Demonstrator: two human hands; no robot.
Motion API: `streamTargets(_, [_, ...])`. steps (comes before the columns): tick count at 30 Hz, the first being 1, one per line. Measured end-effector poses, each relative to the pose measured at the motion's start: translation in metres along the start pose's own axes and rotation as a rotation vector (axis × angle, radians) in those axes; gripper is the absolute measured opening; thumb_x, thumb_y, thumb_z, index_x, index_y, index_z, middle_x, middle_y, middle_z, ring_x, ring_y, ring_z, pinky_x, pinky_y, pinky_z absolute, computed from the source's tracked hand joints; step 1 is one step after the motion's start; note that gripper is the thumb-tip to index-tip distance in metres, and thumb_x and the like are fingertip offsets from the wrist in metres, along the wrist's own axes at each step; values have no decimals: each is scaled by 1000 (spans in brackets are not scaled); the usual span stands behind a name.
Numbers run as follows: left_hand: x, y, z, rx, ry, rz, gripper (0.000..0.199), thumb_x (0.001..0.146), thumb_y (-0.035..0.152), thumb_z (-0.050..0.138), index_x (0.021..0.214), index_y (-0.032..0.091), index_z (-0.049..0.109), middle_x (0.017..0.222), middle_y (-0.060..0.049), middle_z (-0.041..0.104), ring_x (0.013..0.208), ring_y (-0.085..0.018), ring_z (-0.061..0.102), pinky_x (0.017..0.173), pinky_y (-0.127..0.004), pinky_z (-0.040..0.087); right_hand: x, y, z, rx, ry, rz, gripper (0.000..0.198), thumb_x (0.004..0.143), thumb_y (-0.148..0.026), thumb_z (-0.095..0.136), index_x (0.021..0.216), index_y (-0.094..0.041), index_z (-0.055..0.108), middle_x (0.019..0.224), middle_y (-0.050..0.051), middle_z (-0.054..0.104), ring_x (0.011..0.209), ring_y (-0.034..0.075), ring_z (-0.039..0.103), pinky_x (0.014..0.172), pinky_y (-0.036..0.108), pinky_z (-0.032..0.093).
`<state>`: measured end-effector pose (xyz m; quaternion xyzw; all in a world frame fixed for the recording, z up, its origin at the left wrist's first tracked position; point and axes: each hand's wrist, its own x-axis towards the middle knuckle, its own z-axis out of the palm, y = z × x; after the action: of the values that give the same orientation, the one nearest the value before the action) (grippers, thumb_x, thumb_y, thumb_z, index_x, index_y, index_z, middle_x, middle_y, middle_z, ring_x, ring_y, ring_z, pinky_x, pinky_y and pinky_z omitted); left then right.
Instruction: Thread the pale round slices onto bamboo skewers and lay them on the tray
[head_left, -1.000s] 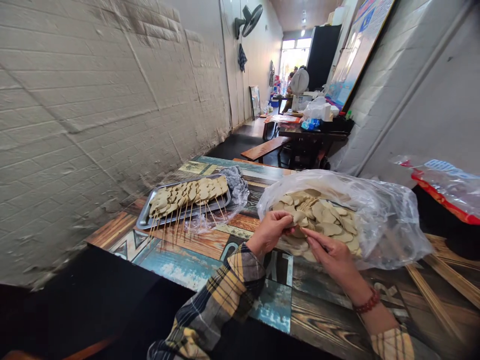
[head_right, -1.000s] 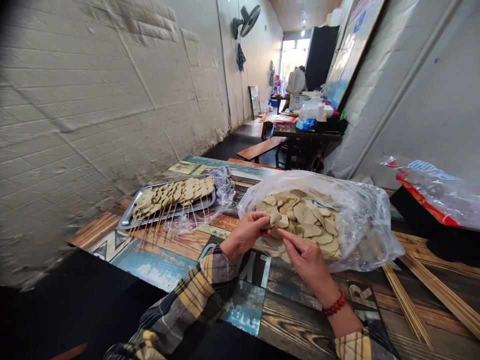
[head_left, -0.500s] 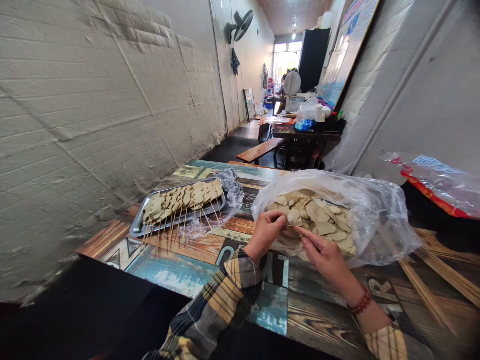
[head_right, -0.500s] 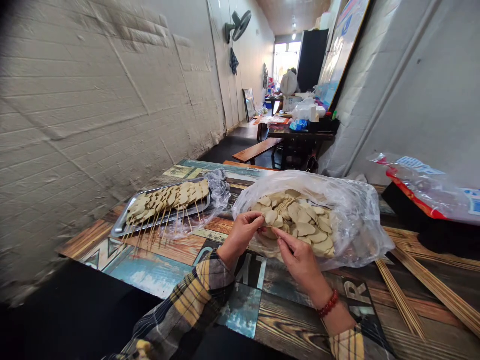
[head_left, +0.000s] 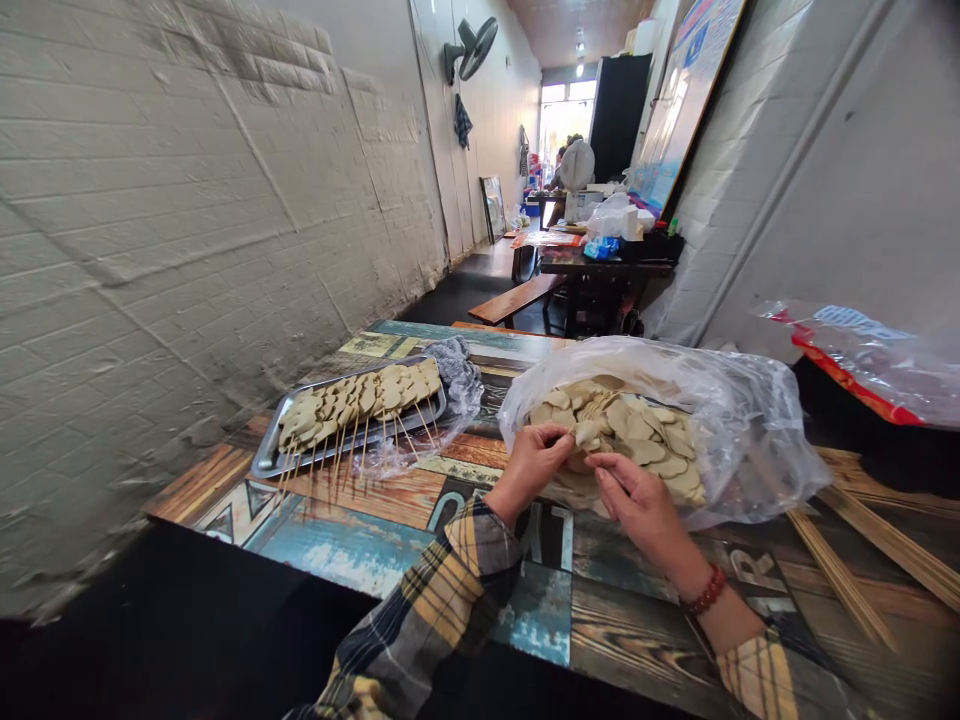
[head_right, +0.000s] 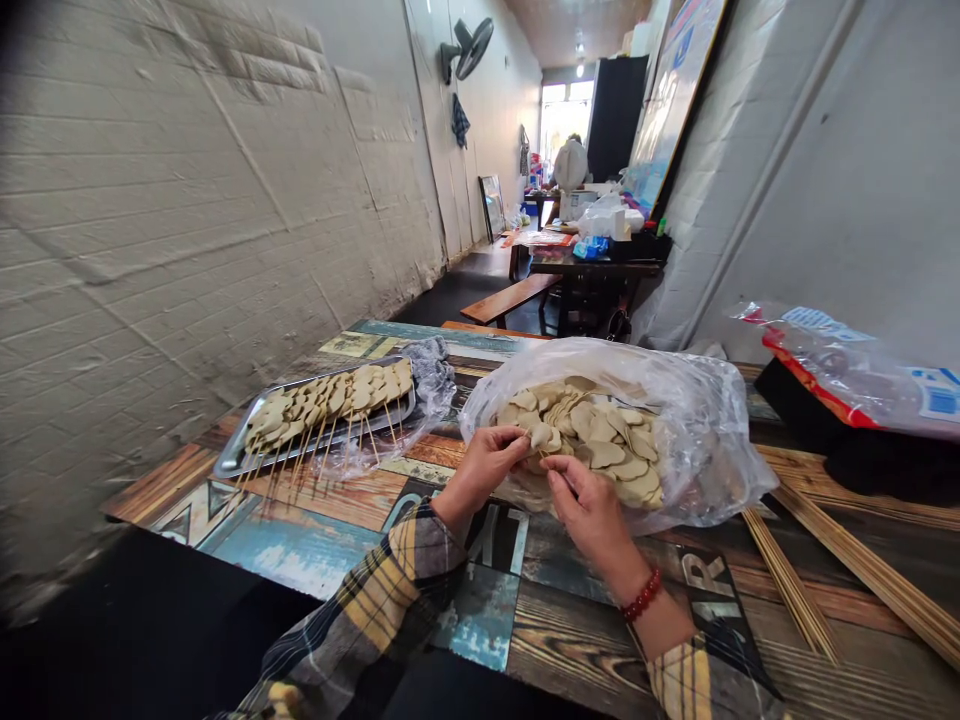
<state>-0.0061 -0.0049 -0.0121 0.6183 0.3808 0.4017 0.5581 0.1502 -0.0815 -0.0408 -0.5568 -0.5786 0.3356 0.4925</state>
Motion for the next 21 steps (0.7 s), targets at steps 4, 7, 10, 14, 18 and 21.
streamTargets(4, [-2, 4, 2, -116, -67, -46, 38, 78, 49, 70, 63, 14, 65, 61, 0, 57, 60, -11, 47, 57, -25, 34, 1, -7, -1, 87, -9, 28, 40, 92, -58, 57, 92, -19, 64, 47, -7, 49, 42, 13, 45, 44, 25, 35])
streamTargets(7, [-2, 5, 2, -299, -37, -84, 44, 72, 58, 78, 77, 14, 73, 71, -2, 63, 66, -13, 52, 60, -25, 37, 1, -15, -2, 164, -18, 55, 43, 89, -62, 58, 89, -20, 62, 46, -8, 47, 40, 12, 42, 43, 25, 33])
streamTargets(10, [-2, 5, 3, -412, -41, -114, 49, 66, 59, 84, 80, 14, 74, 74, -1, 63, 66, -11, 52, 61, -24, 38, 1, -21, 0, 211, -31, 104, 44, 87, -63, 59, 88, -20, 61, 46, -9, 45, 39, 11, 39, 40, 24, 29])
streamTargets(14, [-3, 3, 2, -447, -68, -127, 48, 60, 54, 90, 70, 12, 70, 68, 0, 60, 64, -9, 49, 62, -24, 36, 0, -23, 4, 203, -46, 114, 40, 89, -59, 60, 88, -20, 63, 46, -8, 48, 39, 11, 38, 39, 24, 28])
streamTargets(18, [-1, 4, -1, -443, 18, -103, 47, 62, 54, 88, 65, 13, 65, 62, 2, 53, 60, -8, 43, 60, -24, 32, 1, -15, 6, 142, -45, 72, 43, 90, -60, 60, 90, -18, 68, 48, -6, 51, 42, 12, 44, 42, 24, 32])
streamTargets(21, [0, 5, -4, -407, 68, -56, 48, 64, 56, 86, 63, 14, 62, 61, 3, 49, 59, -8, 40, 59, -24, 30, 1, -6, 7, 77, -30, 21, 42, 91, -58, 59, 91, -18, 70, 48, -5, 53, 44, 13, 47, 45, 25, 36])
